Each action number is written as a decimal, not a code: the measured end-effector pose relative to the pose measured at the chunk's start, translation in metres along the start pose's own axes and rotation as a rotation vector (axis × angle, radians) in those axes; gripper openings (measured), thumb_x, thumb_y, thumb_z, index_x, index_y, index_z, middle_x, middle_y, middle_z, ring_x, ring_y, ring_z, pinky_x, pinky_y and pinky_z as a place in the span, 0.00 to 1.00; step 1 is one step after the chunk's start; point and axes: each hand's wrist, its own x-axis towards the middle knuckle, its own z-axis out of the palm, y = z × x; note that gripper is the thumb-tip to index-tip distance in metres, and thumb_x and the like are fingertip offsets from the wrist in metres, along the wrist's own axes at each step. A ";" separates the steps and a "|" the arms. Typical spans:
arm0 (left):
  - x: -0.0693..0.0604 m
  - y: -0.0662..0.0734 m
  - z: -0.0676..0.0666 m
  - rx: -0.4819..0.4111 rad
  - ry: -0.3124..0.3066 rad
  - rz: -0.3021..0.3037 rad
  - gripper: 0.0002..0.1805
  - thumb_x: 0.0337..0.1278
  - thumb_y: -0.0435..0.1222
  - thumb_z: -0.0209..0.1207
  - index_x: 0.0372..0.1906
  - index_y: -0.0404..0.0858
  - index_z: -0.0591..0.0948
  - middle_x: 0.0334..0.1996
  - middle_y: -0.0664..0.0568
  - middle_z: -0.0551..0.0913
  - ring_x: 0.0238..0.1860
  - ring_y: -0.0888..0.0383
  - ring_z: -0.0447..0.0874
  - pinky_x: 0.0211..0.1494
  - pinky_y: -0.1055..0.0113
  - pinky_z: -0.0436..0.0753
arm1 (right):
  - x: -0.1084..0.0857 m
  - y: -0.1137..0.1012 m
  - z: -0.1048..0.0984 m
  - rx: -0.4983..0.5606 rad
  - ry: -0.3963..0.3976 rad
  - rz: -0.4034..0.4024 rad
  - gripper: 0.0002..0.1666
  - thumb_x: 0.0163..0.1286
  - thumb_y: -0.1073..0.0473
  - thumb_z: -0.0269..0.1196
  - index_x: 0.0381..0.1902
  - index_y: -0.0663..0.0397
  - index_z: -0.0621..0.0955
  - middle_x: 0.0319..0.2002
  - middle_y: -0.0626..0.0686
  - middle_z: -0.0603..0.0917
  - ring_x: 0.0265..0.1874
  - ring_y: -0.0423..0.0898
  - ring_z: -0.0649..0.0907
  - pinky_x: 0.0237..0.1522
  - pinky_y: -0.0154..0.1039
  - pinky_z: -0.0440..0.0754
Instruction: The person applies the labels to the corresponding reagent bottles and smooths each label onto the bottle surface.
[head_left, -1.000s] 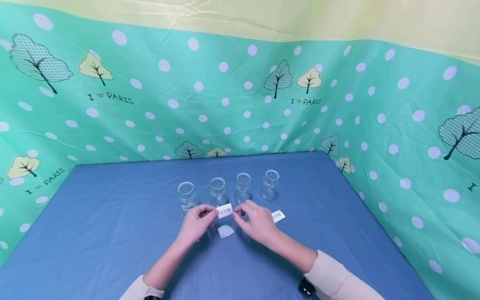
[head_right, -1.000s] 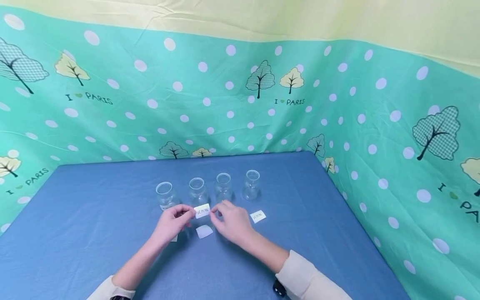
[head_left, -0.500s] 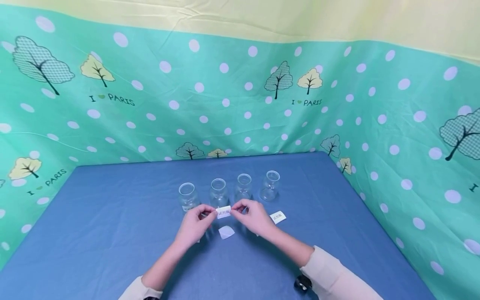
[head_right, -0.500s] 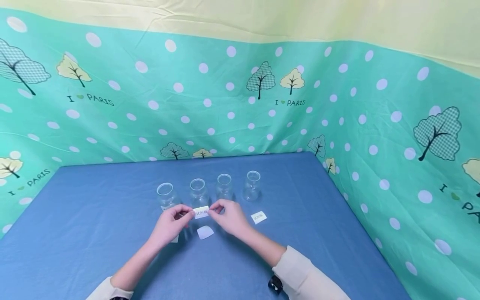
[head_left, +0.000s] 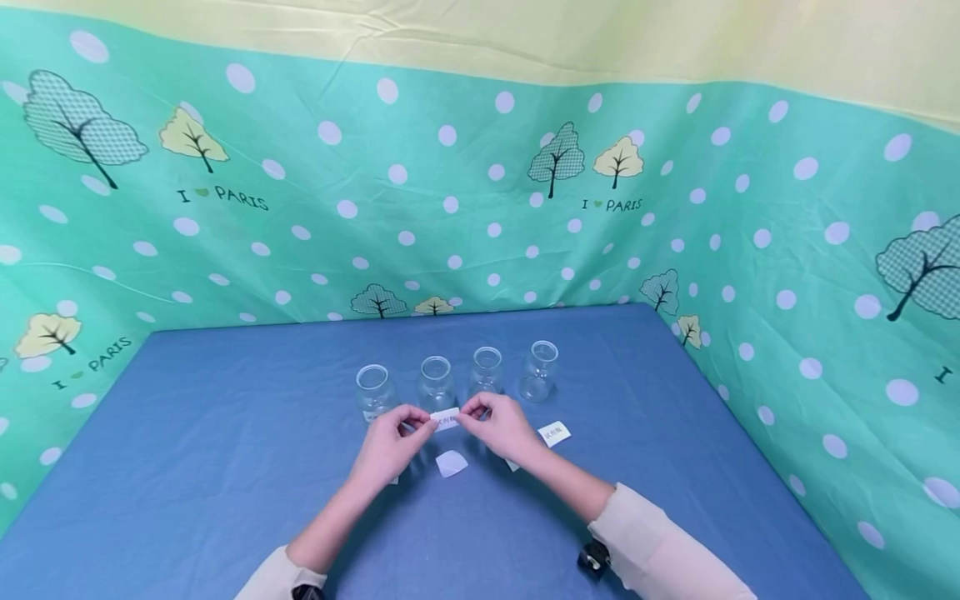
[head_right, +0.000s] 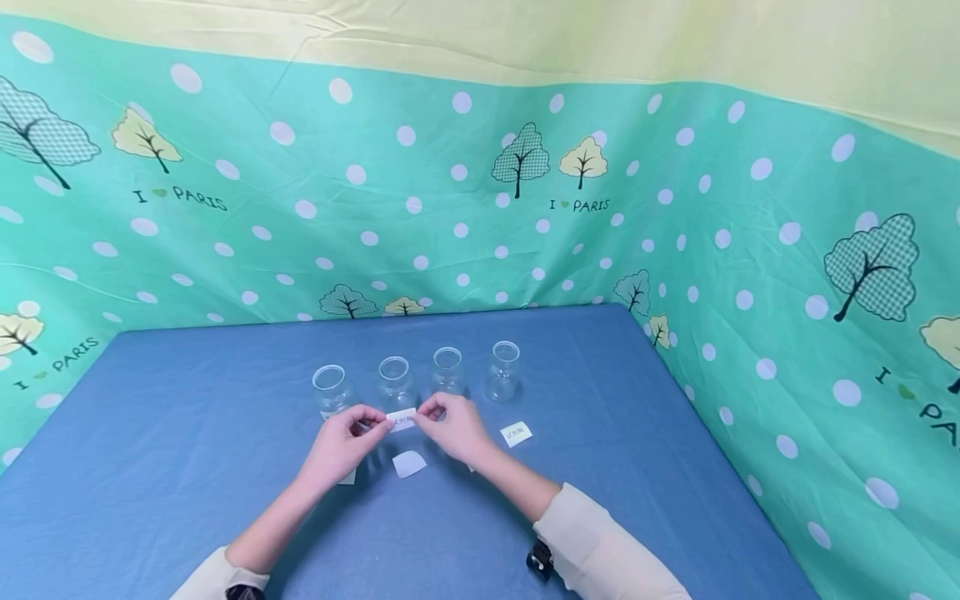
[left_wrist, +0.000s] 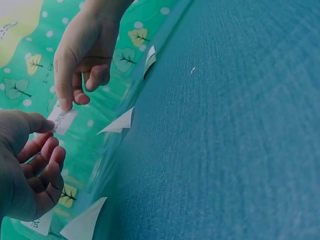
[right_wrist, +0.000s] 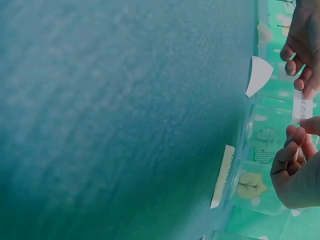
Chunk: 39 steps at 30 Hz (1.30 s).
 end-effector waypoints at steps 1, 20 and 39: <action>0.001 0.000 0.000 0.006 0.004 0.003 0.05 0.50 0.35 0.65 0.31 0.37 0.83 0.25 0.51 0.82 0.21 0.66 0.72 0.25 0.74 0.72 | 0.001 0.000 0.001 -0.003 0.005 -0.001 0.06 0.60 0.55 0.66 0.31 0.52 0.83 0.26 0.48 0.83 0.20 0.35 0.74 0.24 0.28 0.72; 0.010 -0.003 0.007 0.261 0.102 0.021 0.07 0.53 0.43 0.63 0.31 0.44 0.82 0.24 0.57 0.82 0.21 0.66 0.73 0.30 0.68 0.72 | 0.014 0.007 0.014 -0.102 0.111 -0.034 0.04 0.59 0.56 0.65 0.28 0.49 0.83 0.23 0.46 0.82 0.23 0.36 0.76 0.28 0.28 0.72; 0.012 -0.007 0.010 0.325 0.155 0.055 0.07 0.55 0.43 0.62 0.31 0.43 0.82 0.21 0.57 0.81 0.22 0.64 0.74 0.31 0.66 0.73 | 0.018 0.007 0.021 -0.216 0.149 -0.008 0.05 0.60 0.50 0.64 0.28 0.41 0.82 0.21 0.40 0.79 0.21 0.34 0.74 0.24 0.29 0.68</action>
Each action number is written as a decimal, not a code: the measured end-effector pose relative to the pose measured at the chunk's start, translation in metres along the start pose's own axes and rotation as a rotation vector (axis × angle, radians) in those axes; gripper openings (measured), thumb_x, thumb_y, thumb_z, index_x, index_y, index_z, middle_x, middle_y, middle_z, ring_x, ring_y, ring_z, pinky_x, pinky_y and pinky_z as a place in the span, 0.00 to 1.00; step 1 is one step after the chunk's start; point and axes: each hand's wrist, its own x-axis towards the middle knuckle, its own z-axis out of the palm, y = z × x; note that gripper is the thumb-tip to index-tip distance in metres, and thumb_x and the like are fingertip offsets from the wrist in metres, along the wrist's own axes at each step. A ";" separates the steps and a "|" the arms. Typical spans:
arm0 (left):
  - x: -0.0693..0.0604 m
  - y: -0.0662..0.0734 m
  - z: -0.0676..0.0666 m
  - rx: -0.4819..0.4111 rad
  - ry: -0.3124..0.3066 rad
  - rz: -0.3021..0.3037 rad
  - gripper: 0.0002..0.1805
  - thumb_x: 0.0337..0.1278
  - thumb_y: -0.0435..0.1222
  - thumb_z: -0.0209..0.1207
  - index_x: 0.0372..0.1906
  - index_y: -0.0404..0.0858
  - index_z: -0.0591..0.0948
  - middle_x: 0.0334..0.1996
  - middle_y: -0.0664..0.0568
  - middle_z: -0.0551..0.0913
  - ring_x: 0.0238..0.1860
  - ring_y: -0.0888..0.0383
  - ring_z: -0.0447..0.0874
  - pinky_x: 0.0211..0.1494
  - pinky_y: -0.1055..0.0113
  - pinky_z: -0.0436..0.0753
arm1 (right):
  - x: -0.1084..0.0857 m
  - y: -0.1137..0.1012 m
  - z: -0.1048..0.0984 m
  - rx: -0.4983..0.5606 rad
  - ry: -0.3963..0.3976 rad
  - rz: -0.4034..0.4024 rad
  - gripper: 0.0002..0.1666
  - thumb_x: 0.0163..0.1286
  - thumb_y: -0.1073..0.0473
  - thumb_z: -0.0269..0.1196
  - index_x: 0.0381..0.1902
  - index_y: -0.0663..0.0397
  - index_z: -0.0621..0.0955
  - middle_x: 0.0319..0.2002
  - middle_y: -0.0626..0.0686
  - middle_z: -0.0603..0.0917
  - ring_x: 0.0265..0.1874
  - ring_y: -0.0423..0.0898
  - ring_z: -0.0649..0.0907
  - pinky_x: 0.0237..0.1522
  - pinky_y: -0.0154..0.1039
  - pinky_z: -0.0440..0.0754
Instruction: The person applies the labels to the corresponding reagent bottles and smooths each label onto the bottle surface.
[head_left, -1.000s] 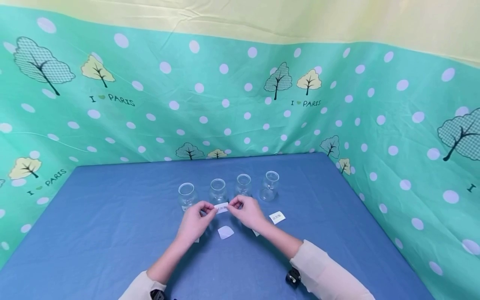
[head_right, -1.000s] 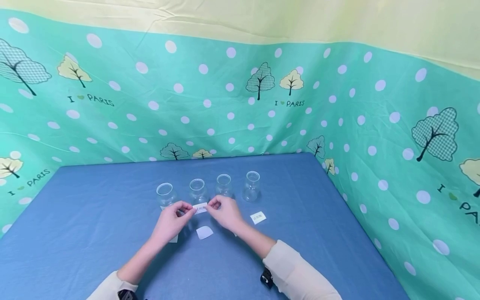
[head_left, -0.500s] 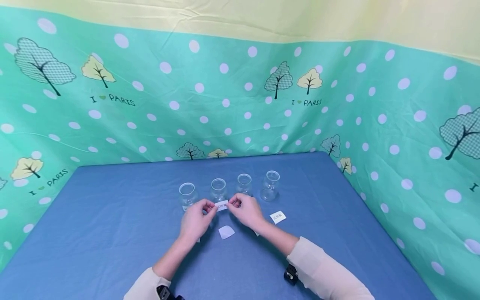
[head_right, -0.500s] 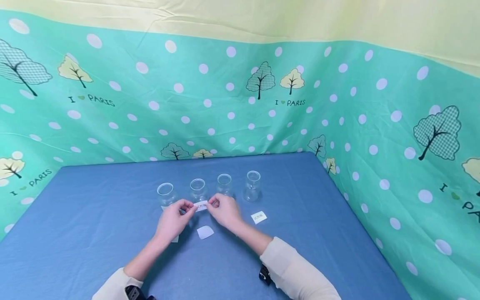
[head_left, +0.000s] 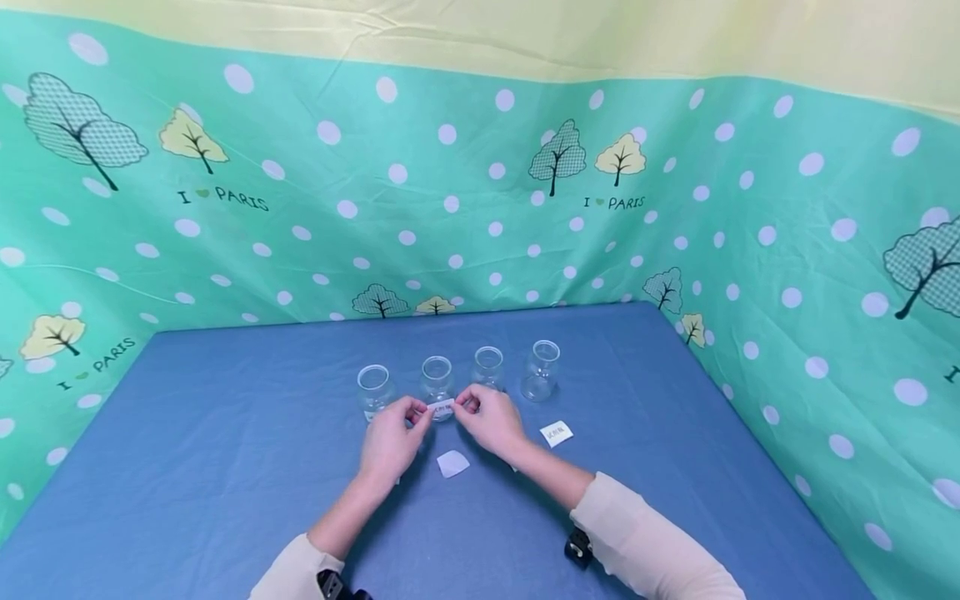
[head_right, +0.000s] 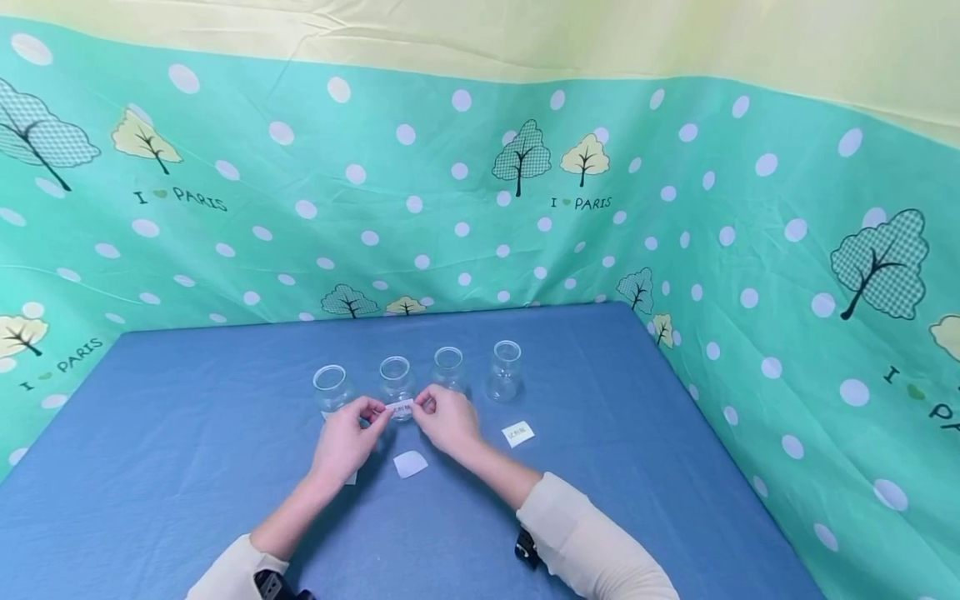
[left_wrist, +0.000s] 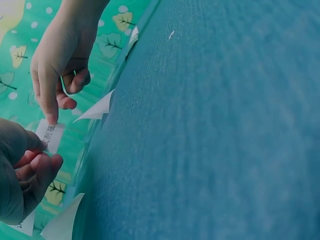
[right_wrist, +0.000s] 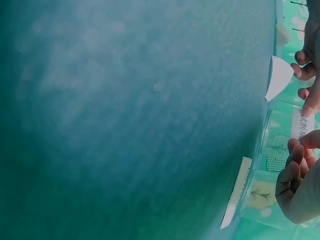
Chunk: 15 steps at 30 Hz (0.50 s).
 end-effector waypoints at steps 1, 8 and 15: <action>0.000 0.000 0.000 -0.002 0.003 0.000 0.07 0.55 0.42 0.62 0.31 0.42 0.82 0.21 0.57 0.81 0.22 0.64 0.74 0.31 0.66 0.73 | 0.000 0.000 0.000 -0.002 0.004 -0.001 0.05 0.60 0.50 0.64 0.28 0.41 0.82 0.21 0.40 0.79 0.20 0.34 0.74 0.24 0.29 0.68; 0.001 0.002 0.000 -0.020 -0.009 -0.028 0.08 0.57 0.42 0.60 0.31 0.41 0.81 0.19 0.56 0.80 0.15 0.67 0.72 0.29 0.68 0.72 | 0.001 -0.001 0.002 -0.041 0.008 0.006 0.05 0.61 0.49 0.63 0.29 0.41 0.82 0.20 0.40 0.78 0.19 0.34 0.73 0.23 0.30 0.67; 0.002 0.003 0.002 -0.091 -0.049 -0.080 0.08 0.59 0.41 0.59 0.33 0.39 0.80 0.19 0.54 0.79 0.10 0.67 0.72 0.20 0.71 0.72 | 0.000 -0.004 0.002 -0.062 0.018 0.018 0.05 0.61 0.48 0.63 0.29 0.40 0.82 0.19 0.39 0.77 0.19 0.35 0.73 0.23 0.32 0.67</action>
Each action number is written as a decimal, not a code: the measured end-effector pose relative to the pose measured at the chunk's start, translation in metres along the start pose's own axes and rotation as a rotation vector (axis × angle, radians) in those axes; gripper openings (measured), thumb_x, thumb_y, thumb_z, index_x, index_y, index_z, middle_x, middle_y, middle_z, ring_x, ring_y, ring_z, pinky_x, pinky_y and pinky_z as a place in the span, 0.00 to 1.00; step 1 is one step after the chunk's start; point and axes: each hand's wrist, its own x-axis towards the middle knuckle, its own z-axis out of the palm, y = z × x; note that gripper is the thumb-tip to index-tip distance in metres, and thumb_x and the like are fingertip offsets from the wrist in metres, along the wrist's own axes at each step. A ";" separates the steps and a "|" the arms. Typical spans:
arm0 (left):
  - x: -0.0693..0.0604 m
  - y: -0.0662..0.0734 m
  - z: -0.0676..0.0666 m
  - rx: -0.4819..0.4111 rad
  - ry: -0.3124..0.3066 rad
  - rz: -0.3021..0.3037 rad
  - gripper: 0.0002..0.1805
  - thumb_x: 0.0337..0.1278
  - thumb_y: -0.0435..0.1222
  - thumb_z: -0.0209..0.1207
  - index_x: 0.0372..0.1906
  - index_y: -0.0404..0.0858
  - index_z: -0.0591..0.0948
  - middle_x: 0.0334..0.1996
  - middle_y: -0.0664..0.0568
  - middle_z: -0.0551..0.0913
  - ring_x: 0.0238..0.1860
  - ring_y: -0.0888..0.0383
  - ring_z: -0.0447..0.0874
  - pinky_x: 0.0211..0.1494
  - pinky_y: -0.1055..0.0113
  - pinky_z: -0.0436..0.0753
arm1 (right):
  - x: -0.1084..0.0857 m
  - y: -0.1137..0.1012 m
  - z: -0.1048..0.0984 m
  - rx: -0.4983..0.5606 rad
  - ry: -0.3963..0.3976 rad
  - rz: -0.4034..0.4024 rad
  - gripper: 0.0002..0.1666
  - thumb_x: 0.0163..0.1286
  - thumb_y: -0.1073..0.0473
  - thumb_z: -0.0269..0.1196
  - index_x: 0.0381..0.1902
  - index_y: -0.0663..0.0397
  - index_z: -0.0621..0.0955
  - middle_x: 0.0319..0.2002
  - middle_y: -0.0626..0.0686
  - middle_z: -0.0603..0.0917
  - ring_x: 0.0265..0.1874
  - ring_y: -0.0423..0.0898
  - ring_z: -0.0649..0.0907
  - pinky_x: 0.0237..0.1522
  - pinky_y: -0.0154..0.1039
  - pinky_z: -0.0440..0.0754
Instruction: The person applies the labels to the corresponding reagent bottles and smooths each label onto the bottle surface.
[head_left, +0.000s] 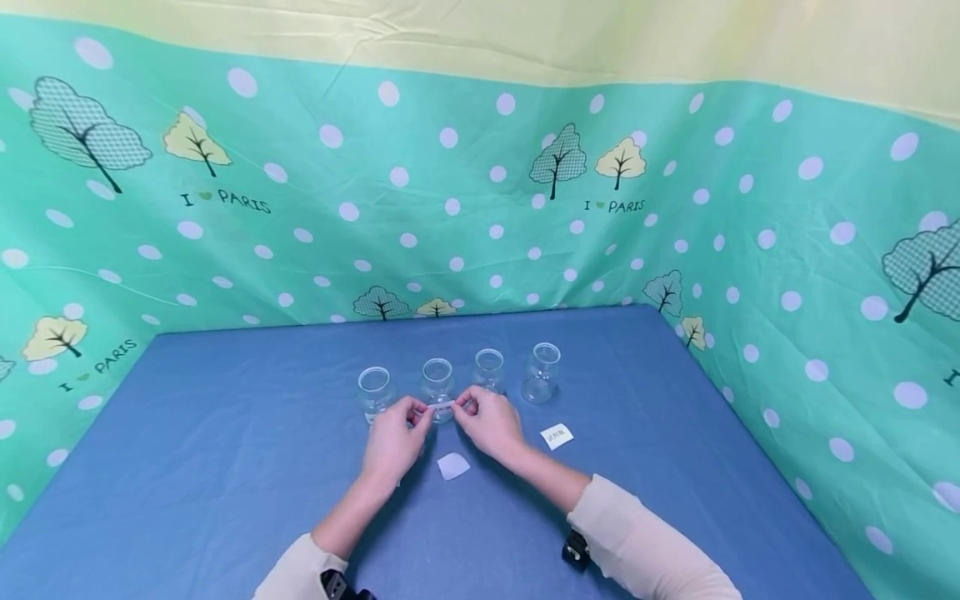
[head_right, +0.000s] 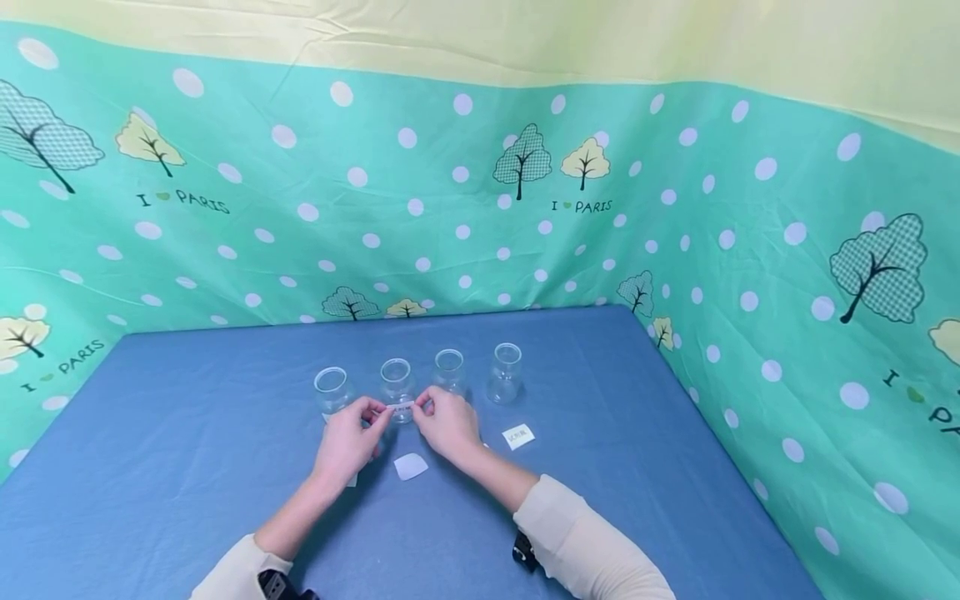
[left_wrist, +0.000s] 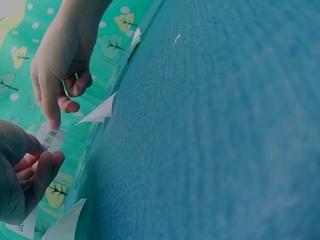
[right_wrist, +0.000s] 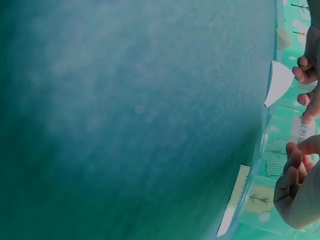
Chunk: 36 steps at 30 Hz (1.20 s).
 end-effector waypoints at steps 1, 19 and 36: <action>0.000 0.000 0.000 -0.002 0.000 -0.003 0.09 0.59 0.41 0.59 0.33 0.39 0.79 0.19 0.54 0.79 0.10 0.67 0.72 0.20 0.71 0.72 | 0.000 0.000 0.000 -0.002 0.003 -0.001 0.05 0.61 0.48 0.63 0.29 0.40 0.82 0.19 0.39 0.77 0.19 0.35 0.74 0.23 0.33 0.67; -0.004 0.003 -0.003 0.007 -0.098 -0.077 0.19 0.60 0.42 0.58 0.48 0.31 0.77 0.15 0.51 0.79 0.04 0.66 0.71 0.14 0.68 0.73 | 0.000 -0.003 -0.003 -0.020 -0.051 0.021 0.18 0.59 0.46 0.64 0.44 0.49 0.81 0.23 0.44 0.82 0.22 0.37 0.79 0.26 0.36 0.73; 0.006 -0.006 -0.003 -0.100 -0.157 -0.060 0.30 0.63 0.47 0.54 0.65 0.35 0.67 0.20 0.47 0.83 0.07 0.62 0.74 0.14 0.68 0.75 | 0.007 0.002 -0.002 0.002 -0.126 -0.050 0.30 0.63 0.41 0.60 0.57 0.51 0.77 0.14 0.42 0.78 0.13 0.32 0.73 0.20 0.30 0.70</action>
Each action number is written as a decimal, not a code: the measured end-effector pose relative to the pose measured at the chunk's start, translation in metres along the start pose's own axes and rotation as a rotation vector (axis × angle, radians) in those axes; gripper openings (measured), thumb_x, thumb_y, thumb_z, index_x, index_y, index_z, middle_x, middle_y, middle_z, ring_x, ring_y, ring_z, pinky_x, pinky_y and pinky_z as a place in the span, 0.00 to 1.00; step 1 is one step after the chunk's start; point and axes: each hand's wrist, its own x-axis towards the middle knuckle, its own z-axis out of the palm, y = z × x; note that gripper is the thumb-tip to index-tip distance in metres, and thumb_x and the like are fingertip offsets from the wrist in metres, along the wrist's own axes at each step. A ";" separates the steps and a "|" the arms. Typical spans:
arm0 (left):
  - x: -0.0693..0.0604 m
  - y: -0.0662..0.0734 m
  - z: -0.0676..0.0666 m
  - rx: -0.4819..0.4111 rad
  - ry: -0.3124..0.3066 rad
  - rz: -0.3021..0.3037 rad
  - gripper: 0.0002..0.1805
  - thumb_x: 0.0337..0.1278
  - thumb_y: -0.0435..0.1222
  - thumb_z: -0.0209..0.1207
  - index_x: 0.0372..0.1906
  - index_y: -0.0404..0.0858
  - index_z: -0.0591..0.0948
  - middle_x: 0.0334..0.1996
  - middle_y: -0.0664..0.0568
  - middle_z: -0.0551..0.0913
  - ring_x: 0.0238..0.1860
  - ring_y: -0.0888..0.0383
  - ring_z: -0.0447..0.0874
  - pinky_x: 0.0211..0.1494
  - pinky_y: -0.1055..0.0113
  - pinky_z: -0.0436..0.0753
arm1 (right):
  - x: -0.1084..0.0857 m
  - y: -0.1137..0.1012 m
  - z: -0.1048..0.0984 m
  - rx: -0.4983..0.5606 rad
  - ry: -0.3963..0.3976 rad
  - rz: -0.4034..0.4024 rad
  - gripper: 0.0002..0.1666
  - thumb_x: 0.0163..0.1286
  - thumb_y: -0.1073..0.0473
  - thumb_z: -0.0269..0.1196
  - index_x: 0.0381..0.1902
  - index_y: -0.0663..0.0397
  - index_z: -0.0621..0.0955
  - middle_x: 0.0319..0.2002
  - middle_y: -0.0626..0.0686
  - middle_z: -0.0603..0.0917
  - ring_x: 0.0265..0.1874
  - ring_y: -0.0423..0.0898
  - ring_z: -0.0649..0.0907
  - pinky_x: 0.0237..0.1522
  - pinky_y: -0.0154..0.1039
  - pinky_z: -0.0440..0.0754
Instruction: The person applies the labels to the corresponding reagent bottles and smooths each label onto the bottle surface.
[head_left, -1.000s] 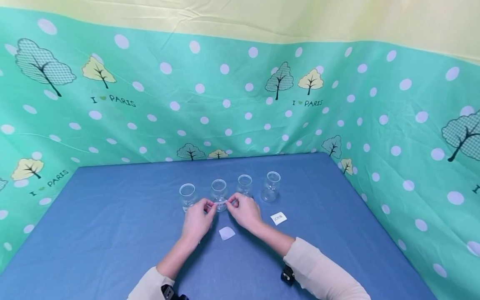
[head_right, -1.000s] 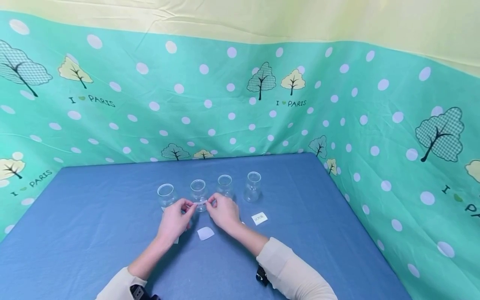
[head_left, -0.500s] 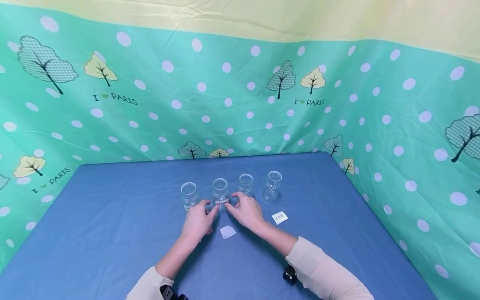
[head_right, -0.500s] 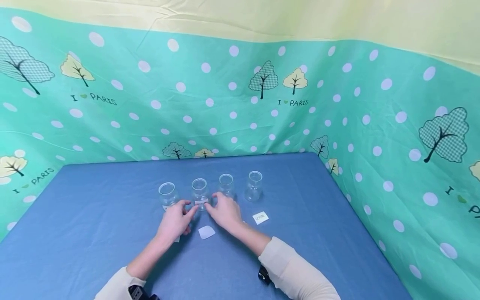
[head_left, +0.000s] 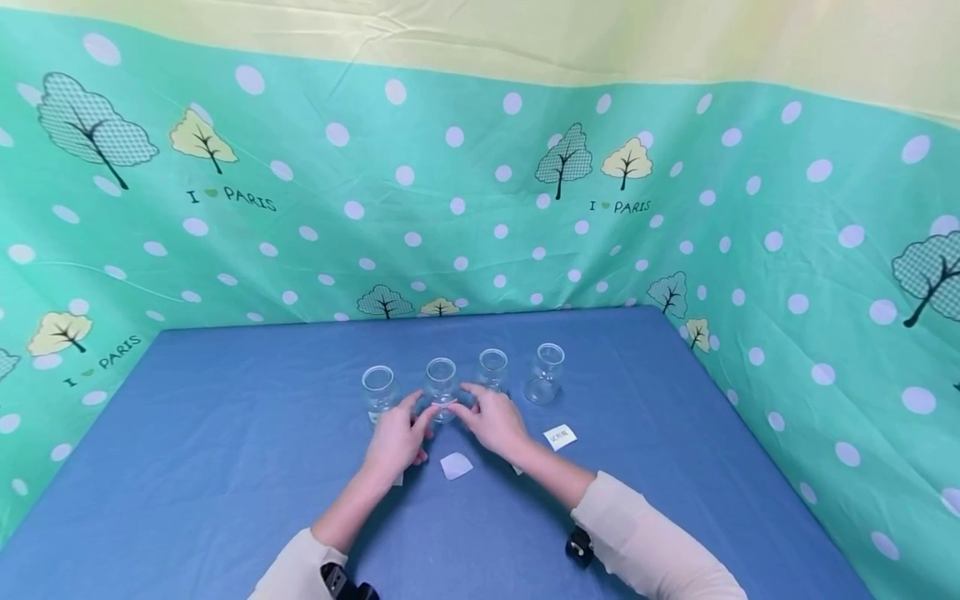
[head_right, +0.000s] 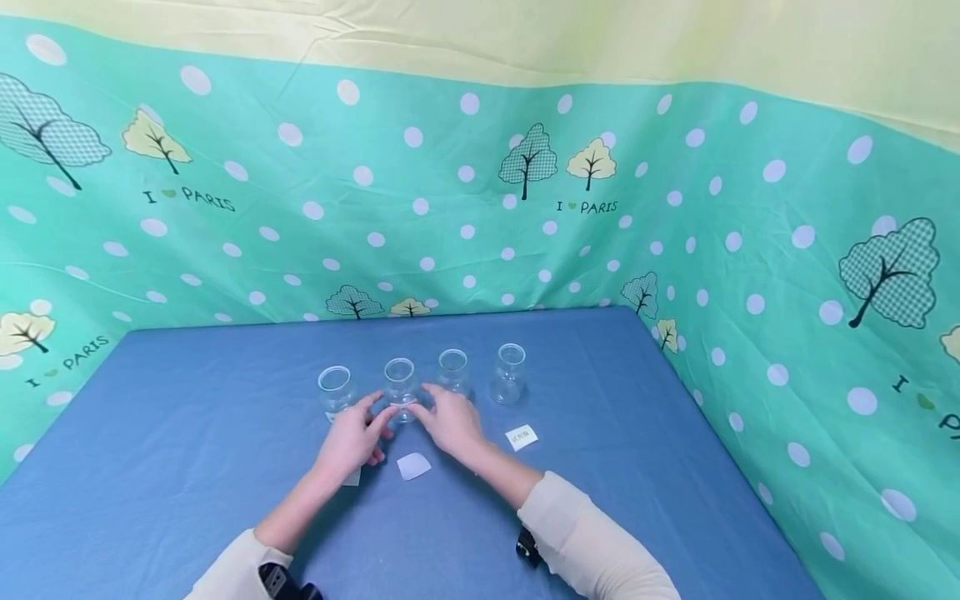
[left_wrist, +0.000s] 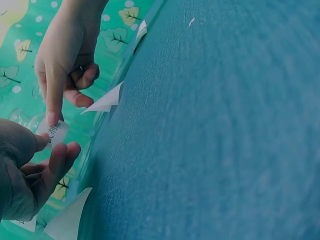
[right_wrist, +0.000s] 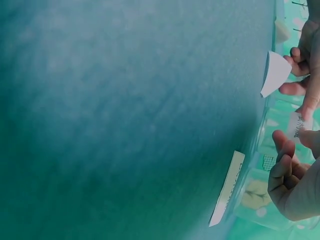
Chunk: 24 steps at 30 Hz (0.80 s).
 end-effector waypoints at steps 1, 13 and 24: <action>0.000 0.000 0.000 0.005 0.001 -0.003 0.30 0.63 0.47 0.54 0.64 0.35 0.68 0.19 0.48 0.83 0.07 0.62 0.73 0.14 0.68 0.75 | 0.000 0.000 -0.001 0.011 -0.006 0.000 0.29 0.63 0.41 0.60 0.57 0.51 0.77 0.14 0.42 0.79 0.13 0.32 0.73 0.20 0.30 0.70; 0.001 -0.002 -0.001 0.025 -0.003 -0.002 0.28 0.66 0.46 0.52 0.65 0.35 0.68 0.19 0.49 0.82 0.07 0.63 0.73 0.13 0.69 0.75 | -0.001 0.003 -0.006 0.086 -0.043 -0.013 0.24 0.69 0.49 0.56 0.59 0.52 0.76 0.13 0.47 0.79 0.12 0.34 0.73 0.22 0.31 0.70; 0.001 -0.001 -0.003 0.072 -0.030 -0.026 0.32 0.62 0.53 0.53 0.64 0.37 0.69 0.17 0.52 0.81 0.09 0.61 0.74 0.20 0.67 0.75 | 0.001 0.002 -0.007 0.121 -0.070 0.009 0.29 0.65 0.44 0.60 0.59 0.54 0.75 0.15 0.46 0.79 0.11 0.36 0.73 0.15 0.31 0.68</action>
